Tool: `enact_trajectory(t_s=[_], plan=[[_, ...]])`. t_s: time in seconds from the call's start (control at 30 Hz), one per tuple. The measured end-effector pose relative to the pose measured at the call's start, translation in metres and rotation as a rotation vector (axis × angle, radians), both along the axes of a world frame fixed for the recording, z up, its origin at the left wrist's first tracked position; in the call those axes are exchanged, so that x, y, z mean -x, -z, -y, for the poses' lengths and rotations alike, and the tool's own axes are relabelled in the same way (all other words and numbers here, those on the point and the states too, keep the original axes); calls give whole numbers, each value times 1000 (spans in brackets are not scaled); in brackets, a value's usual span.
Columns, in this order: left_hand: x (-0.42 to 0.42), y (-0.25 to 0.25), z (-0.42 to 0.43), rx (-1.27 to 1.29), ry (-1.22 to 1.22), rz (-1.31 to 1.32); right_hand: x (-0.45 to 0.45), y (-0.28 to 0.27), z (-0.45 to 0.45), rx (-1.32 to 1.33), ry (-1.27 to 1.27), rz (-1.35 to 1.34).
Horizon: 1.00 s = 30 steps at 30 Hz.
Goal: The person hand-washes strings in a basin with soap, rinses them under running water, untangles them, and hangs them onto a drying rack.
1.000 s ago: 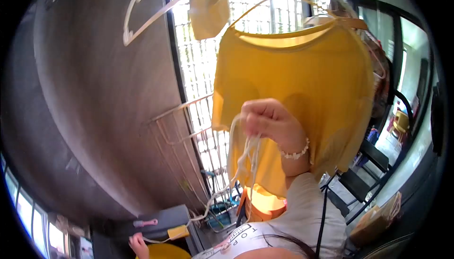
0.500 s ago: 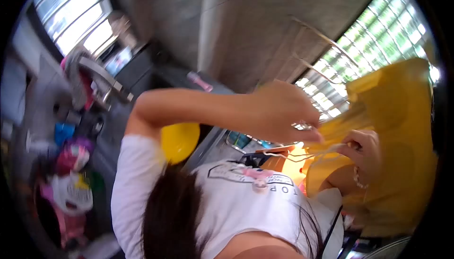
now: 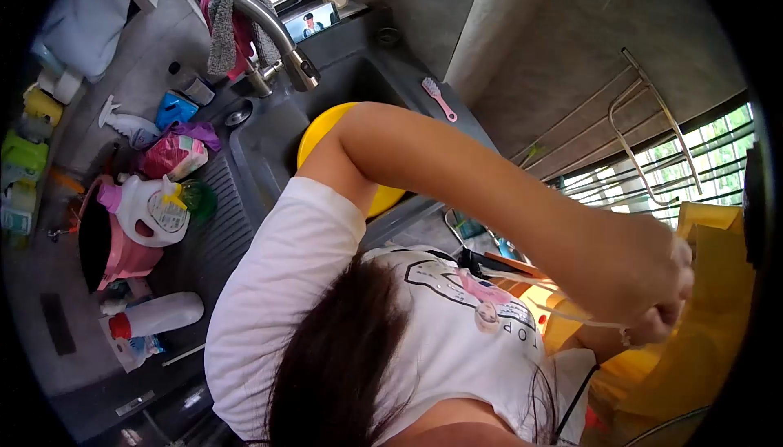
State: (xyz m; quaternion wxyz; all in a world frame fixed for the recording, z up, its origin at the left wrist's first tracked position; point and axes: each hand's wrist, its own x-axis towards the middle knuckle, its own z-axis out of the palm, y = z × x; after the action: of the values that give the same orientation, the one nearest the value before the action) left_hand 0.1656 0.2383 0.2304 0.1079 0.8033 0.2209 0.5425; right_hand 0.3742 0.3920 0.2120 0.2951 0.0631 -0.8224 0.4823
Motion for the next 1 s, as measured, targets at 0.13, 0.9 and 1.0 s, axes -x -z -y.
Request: enact_trajectory(t_s=[0.13,0.9,1.0], plan=[[29,-8,-3,144,-325,156,11,0,-1,95,-107,-104],[38,65,-69,784,507,814,17,-17,-14,-104,65,325],[35,68,-73,932,504,695,13,-34,-5,-136,259,364]])
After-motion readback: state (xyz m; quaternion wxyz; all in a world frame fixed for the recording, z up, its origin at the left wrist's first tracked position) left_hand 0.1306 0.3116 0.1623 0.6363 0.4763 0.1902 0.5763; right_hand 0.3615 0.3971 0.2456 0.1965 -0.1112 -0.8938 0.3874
